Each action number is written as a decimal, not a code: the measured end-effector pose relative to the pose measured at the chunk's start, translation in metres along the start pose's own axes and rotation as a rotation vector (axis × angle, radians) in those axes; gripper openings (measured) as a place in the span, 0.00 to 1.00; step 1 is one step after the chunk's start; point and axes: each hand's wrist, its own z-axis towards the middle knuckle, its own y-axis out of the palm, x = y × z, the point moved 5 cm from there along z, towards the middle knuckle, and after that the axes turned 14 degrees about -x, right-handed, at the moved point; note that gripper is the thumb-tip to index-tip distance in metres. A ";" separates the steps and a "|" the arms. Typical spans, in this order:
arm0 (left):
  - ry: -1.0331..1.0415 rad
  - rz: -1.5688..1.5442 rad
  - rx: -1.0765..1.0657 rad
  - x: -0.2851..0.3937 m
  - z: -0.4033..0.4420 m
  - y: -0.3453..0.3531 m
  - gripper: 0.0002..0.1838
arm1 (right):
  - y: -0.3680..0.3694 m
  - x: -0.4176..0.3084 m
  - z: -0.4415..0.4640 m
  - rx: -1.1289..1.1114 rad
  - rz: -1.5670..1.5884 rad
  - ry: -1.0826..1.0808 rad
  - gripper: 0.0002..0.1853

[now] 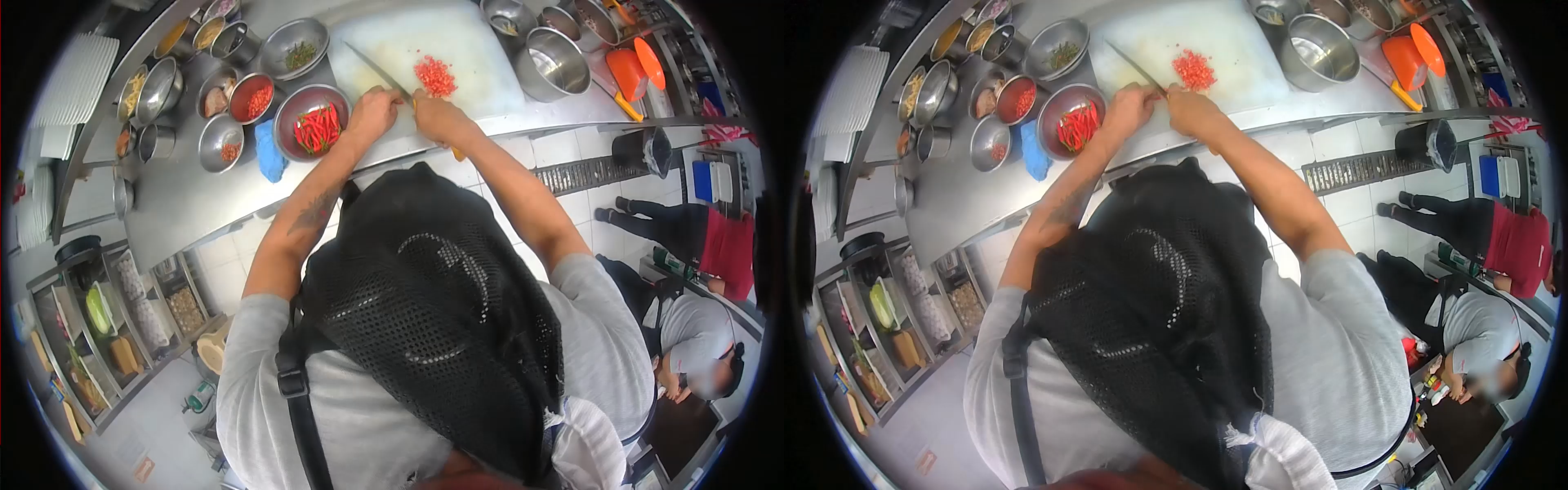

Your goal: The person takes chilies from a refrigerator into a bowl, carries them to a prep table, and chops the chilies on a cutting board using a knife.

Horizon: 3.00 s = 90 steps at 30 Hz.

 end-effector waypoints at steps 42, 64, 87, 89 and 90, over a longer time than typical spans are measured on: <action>-0.282 -0.024 0.306 -0.136 0.007 -0.166 0.11 | -0.007 0.017 -0.004 0.211 0.195 -0.016 0.20; -0.590 0.080 -0.139 -0.119 -0.049 -0.051 0.11 | 0.002 0.001 -0.007 0.185 0.101 -0.127 0.15; -0.045 0.050 -0.093 0.005 0.014 -0.003 0.07 | -0.024 -0.001 -0.038 0.047 -0.044 0.047 0.18; -0.043 0.063 -0.109 0.006 0.018 -0.001 0.06 | -0.020 0.004 -0.032 0.031 -0.013 0.073 0.18; -0.043 0.058 -0.105 0.006 0.020 -0.001 0.06 | -0.012 0.012 -0.017 0.078 -0.037 0.039 0.19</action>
